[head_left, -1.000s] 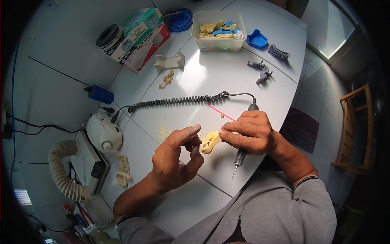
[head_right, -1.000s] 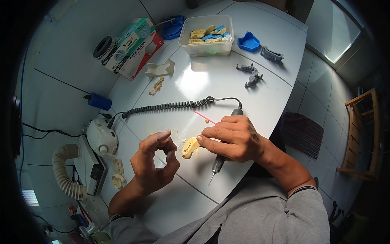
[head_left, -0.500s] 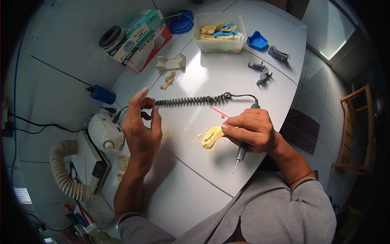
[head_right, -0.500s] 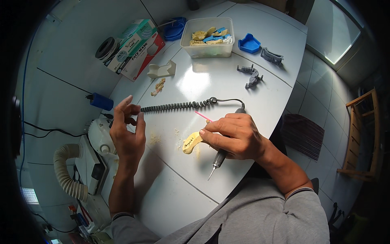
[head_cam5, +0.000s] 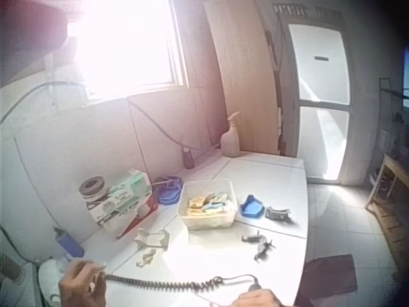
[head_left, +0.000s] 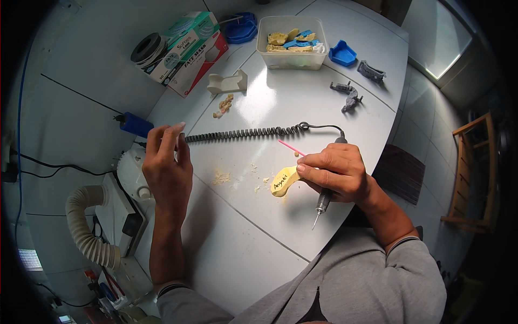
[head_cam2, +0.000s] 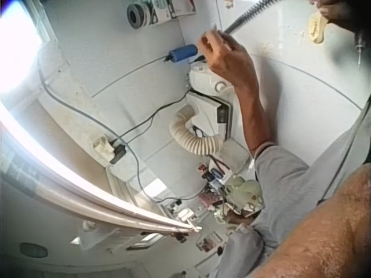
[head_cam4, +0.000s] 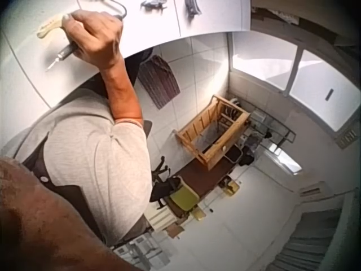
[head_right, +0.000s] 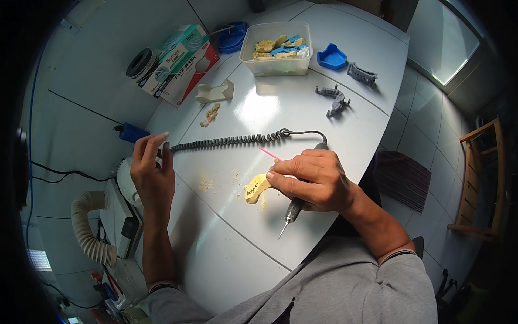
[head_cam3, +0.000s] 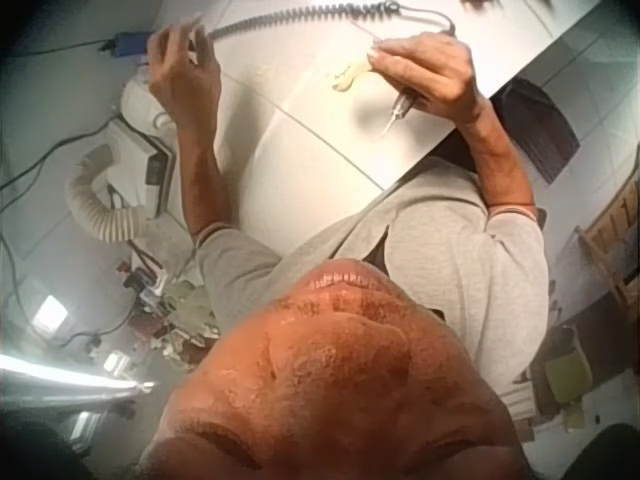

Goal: Trimming and refining a plaster dental impression model using a rotary handpiece on a laboratory workbench.

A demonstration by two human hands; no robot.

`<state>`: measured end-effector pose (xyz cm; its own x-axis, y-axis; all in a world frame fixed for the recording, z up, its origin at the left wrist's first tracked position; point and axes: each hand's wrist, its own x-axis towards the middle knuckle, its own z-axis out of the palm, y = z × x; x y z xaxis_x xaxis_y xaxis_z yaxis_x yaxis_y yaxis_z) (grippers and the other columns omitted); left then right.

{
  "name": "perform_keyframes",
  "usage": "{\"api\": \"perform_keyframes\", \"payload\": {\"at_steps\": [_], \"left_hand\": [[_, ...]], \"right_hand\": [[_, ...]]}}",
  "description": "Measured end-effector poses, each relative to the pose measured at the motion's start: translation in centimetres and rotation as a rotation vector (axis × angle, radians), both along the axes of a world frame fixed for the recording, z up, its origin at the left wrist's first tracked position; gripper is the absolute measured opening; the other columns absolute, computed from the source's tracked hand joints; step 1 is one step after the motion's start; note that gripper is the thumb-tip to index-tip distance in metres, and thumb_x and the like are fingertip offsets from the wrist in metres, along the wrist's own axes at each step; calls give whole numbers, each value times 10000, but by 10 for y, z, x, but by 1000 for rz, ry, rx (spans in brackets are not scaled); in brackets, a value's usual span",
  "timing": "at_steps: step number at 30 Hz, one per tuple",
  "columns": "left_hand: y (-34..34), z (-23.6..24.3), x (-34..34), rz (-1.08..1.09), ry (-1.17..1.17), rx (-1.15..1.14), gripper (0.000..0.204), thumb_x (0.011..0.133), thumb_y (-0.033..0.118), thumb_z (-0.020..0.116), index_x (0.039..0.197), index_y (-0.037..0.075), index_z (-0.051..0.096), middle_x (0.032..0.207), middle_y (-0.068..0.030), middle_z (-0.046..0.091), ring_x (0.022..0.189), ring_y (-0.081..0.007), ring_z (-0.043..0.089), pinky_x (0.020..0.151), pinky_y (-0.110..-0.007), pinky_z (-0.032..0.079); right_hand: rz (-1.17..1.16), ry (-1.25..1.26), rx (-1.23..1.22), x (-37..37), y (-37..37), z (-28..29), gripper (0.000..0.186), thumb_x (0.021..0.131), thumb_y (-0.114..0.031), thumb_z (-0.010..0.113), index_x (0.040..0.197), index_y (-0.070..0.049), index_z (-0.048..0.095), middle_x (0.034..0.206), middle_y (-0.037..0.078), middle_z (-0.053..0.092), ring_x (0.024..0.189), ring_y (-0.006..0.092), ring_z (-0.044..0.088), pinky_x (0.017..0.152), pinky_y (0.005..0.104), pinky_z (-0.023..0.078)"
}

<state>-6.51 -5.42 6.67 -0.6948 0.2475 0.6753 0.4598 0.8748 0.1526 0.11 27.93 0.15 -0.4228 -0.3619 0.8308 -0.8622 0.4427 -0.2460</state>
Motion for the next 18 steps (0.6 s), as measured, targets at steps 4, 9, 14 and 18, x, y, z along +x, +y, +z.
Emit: {"api": "perform_keyframes", "payload": {"at_steps": [4,9,14,18], "left_hand": [[3,-3,2,-16,-103,27,209,1026,-38,791,1216,39,830,957,-58,752,736,-110,686,623,-281,548],[30,10,33,-636,-706,262,586,925,102,948,1461,25,724,1170,-152,782,1011,-224,795,839,-333,638],[57,-14,67,-794,-815,361,775,877,97,993,1550,20,616,1222,-166,795,1118,-253,815,987,-369,673],[58,-31,72,-752,-1020,603,586,961,-8,902,1474,-21,621,1217,-176,800,1158,-239,811,1039,-366,665]], "right_hand": [[1,-3,5,0,2,1,174,956,-178,882,1070,-50,851,940,92,837,643,135,731,543,287,494],[7,-42,-12,2,2,4,193,961,-191,884,1076,-40,852,915,91,834,655,157,752,551,299,512],[18,-98,-13,4,3,11,214,957,-204,895,1067,-25,849,875,90,827,658,180,764,568,319,544],[23,-102,17,4,3,11,224,948,-210,907,1053,-22,846,849,84,824,671,188,776,579,320,557]]}}
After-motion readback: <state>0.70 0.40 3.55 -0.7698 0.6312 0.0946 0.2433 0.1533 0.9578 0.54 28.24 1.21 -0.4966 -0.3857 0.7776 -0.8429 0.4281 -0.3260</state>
